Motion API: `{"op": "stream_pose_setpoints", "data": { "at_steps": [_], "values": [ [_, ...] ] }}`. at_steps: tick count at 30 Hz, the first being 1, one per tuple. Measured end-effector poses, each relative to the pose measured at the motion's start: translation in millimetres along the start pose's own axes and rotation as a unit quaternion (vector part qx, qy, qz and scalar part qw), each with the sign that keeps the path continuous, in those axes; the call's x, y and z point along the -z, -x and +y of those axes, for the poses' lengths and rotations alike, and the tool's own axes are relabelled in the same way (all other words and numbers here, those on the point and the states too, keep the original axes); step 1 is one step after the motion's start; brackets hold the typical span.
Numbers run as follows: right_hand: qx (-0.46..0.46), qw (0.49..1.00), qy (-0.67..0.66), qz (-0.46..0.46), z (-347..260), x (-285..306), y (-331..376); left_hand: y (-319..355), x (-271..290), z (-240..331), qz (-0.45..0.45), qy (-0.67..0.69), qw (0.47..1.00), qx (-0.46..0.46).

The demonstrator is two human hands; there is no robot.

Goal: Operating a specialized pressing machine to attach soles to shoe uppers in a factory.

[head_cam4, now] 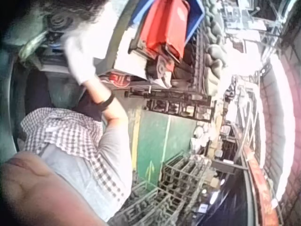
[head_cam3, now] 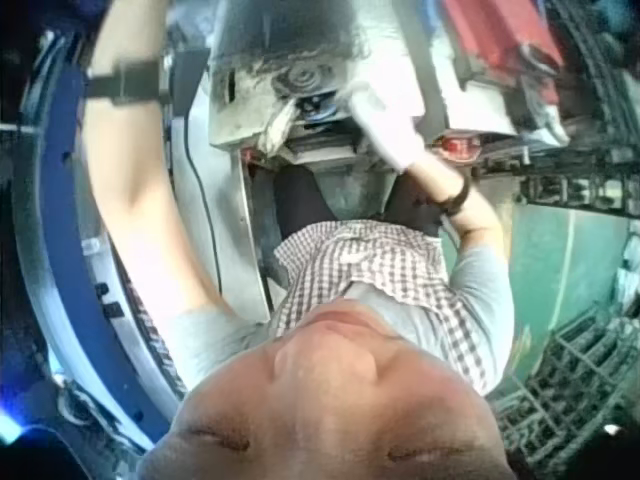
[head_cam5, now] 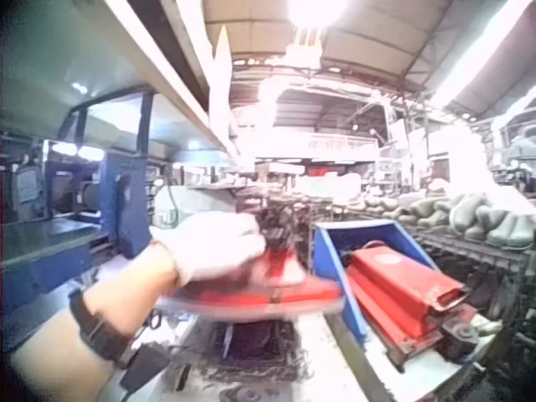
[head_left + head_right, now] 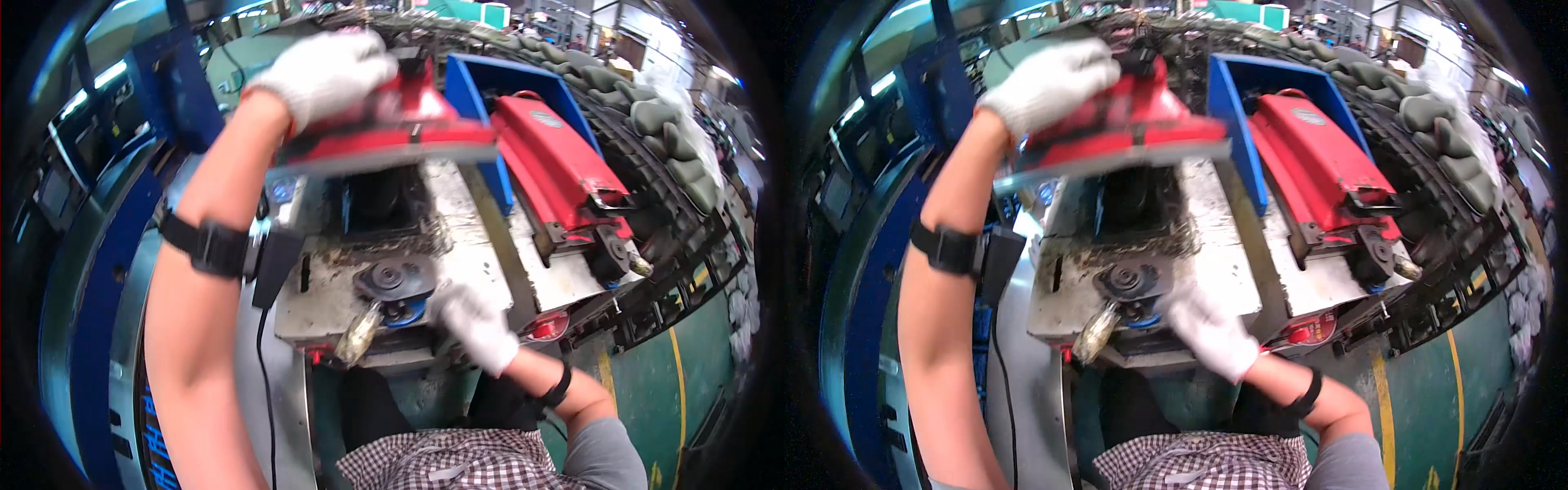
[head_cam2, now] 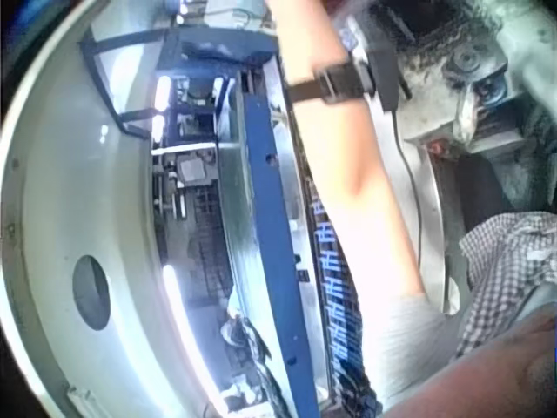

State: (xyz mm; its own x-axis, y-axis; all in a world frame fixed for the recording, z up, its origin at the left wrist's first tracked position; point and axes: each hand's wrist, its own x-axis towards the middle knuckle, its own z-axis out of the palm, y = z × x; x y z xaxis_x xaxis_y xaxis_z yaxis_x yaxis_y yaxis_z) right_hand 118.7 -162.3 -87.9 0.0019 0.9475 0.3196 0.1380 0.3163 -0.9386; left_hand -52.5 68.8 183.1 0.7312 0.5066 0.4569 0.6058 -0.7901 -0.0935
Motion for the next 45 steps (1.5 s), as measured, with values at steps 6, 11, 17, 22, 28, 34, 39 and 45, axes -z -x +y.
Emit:
{"op": "stream_pose_setpoints", "data": {
  "at_steps": [6,11,17,22,28,34,39,45],
  "values": [
    [-0.282,0.882,-0.321,-0.198,35,-54,27,43,-63,41,-0.22,0.147,0.963,0.042],
    [-0.264,0.77,-0.526,-0.248,25,-95,7,87,-117,55,-0.228,0.107,0.966,0.055],
    [-0.25,0.652,-0.678,-0.231,29,-108,-8,80,-107,64,-0.242,0.114,0.959,0.095],
    [-0.297,0.641,-0.689,-0.164,10,-51,14,88,-117,62,-0.23,0.107,0.962,0.099],
    [-0.23,0.891,-0.391,0.024,3,72,53,88,-115,72,-0.207,0.096,0.968,0.108],
    [0.169,0.816,0.458,0.311,-21,196,56,90,-116,75,-0.178,0.093,0.971,0.13],
    [-0.011,0.714,0.586,0.383,-29,274,66,101,-116,66,-0.129,0.098,0.98,0.112],
    [-0.047,0.718,0.603,0.344,6,332,86,98,-111,78,-0.148,0.116,0.974,0.127]
  ]
}}
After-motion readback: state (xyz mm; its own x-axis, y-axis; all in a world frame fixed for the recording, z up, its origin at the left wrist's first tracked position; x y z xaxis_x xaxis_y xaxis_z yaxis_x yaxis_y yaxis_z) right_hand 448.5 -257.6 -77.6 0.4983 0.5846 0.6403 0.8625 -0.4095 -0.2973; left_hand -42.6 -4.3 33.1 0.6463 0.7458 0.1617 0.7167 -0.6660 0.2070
